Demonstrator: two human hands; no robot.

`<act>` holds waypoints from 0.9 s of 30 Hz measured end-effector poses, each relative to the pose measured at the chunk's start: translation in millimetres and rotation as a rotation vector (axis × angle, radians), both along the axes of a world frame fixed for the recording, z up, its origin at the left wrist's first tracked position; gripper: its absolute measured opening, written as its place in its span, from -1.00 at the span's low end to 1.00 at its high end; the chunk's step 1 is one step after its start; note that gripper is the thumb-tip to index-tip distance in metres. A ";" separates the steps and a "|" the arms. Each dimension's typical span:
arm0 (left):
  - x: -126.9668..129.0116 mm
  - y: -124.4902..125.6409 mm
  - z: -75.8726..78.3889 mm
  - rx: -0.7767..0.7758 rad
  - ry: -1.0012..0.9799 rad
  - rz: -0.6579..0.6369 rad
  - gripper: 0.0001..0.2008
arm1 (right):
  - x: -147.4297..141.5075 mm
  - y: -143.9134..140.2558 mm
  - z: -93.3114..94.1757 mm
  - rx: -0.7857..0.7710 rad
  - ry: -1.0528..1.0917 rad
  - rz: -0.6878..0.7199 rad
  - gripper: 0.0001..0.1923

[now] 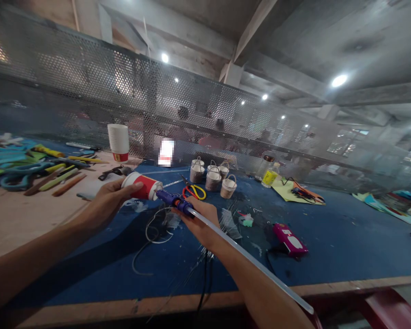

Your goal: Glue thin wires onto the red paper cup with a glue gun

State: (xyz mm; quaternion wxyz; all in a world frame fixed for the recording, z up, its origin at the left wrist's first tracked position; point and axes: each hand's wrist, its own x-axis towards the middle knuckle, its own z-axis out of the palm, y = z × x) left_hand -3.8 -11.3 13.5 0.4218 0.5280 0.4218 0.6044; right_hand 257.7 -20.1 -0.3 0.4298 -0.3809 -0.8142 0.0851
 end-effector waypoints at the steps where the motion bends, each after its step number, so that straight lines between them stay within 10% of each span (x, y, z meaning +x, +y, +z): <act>1: 0.0 -0.1 0.2 0.001 -0.002 -0.003 -0.77 | 0.0 -0.1 0.1 0.000 0.002 0.003 -0.81; 27: -2.5 -1.5 0.0 0.027 0.055 -0.016 -0.81 | 1.3 -0.2 2.6 -0.019 0.004 -0.012 -0.75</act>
